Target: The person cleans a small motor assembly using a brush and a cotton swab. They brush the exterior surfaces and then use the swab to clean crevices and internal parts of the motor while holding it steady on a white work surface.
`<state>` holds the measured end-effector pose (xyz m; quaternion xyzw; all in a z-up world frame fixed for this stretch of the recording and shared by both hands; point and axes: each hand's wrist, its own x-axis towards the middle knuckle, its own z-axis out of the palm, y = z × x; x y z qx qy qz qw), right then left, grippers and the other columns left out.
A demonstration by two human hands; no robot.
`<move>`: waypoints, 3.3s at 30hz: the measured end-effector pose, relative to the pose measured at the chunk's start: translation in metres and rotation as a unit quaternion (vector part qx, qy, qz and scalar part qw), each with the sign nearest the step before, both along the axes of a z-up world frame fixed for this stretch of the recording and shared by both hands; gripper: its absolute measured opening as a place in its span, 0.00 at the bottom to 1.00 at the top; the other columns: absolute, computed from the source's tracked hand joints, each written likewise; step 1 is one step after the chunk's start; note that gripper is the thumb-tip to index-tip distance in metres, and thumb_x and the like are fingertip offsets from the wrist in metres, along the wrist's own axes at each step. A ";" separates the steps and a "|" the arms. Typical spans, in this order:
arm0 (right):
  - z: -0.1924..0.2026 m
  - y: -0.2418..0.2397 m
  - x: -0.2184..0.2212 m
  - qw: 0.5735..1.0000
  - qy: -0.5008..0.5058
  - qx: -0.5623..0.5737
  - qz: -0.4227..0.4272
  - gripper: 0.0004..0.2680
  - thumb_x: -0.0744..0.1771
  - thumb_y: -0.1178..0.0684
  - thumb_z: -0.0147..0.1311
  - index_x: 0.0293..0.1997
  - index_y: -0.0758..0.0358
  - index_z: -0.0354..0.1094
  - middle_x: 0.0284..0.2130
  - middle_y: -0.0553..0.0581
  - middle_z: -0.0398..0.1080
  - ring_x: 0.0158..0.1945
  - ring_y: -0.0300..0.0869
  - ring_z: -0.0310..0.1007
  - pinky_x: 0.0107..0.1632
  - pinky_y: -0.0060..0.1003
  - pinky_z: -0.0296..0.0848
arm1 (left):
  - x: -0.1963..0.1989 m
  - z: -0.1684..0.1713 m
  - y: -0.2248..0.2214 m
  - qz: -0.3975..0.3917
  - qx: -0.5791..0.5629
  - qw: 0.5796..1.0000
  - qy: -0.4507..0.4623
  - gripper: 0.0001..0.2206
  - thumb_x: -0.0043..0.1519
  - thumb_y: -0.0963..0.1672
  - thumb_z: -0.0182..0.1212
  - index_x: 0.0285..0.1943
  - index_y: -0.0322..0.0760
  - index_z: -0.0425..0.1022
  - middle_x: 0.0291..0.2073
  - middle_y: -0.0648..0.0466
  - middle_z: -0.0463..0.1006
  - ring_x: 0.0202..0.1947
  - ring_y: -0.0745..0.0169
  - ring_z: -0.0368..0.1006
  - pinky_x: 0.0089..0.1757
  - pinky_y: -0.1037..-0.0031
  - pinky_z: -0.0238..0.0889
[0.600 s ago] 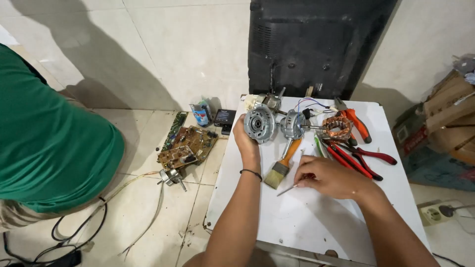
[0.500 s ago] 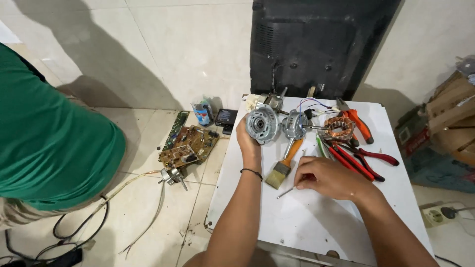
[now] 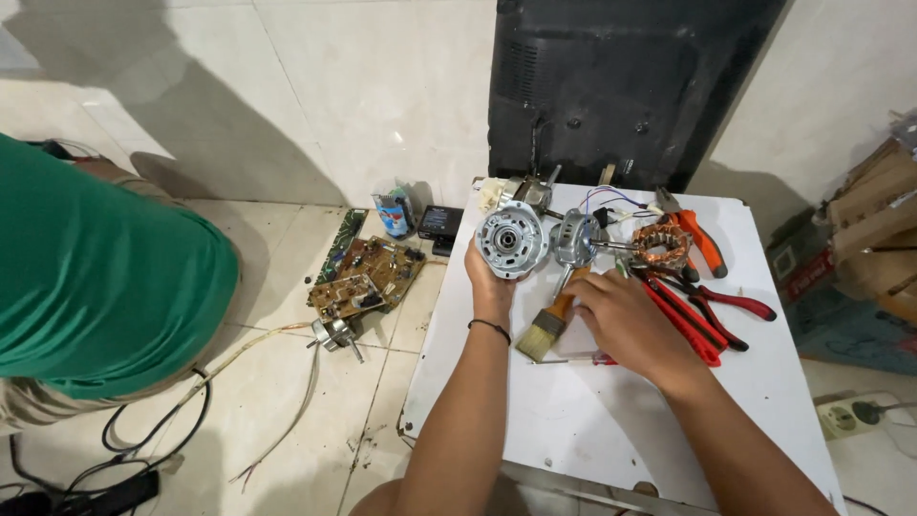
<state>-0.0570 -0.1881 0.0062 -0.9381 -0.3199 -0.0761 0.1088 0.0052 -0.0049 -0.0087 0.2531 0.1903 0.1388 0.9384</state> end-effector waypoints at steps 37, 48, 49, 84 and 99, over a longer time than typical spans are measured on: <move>-0.019 -0.032 0.024 0.956 -0.204 0.173 -0.123 0.04 0.69 0.57 0.58 0.42 0.65 0.68 0.25 0.52 0.65 0.33 0.50 0.76 0.35 0.38 0.76 | 0.022 -0.015 0.018 -0.014 0.032 0.997 0.063 0.12 0.53 0.51 0.57 0.23 0.44 0.68 0.11 0.50 0.67 0.06 0.58 0.60 0.08 0.71 0.48; 0.012 -0.021 0.010 0.934 -0.138 0.306 -0.119 0.15 0.67 0.64 0.48 0.61 0.75 0.61 0.41 0.71 0.63 0.44 0.65 0.72 0.38 0.50 0.79 | 0.032 -0.029 0.007 -0.029 0.093 0.994 -0.040 0.05 0.52 0.45 0.60 0.25 0.42 0.76 0.18 0.56 0.70 0.22 0.68 0.66 0.28 0.78 0.61; 0.017 -0.024 0.006 0.934 -0.139 0.307 -0.118 0.15 0.67 0.64 0.48 0.61 0.75 0.61 0.41 0.71 0.63 0.44 0.65 0.72 0.38 0.50 0.79 | 0.034 -0.032 0.008 -0.028 0.094 0.994 -0.041 0.05 0.52 0.45 0.60 0.25 0.42 0.76 0.18 0.56 0.70 0.22 0.68 0.66 0.28 0.78 0.61; 0.047 -0.014 -0.023 0.948 -0.004 0.308 0.084 0.09 0.69 0.58 0.50 0.49 0.65 0.77 0.26 0.59 0.72 0.26 0.43 0.72 0.30 0.37 0.71 | -0.011 0.013 0.012 0.059 0.324 0.938 -0.110 0.11 0.57 0.47 0.54 0.26 0.38 0.75 0.23 0.57 0.66 0.29 0.64 0.62 0.36 0.77 0.62; 0.053 -0.011 -0.024 0.928 0.019 0.358 0.105 0.08 0.68 0.60 0.52 0.48 0.63 0.79 0.26 0.60 0.73 0.23 0.40 0.68 0.28 0.35 0.67 | -0.005 0.006 0.002 0.031 0.286 0.953 -0.092 0.12 0.57 0.47 0.57 0.30 0.34 0.78 0.23 0.56 0.66 0.30 0.64 0.62 0.37 0.76 0.62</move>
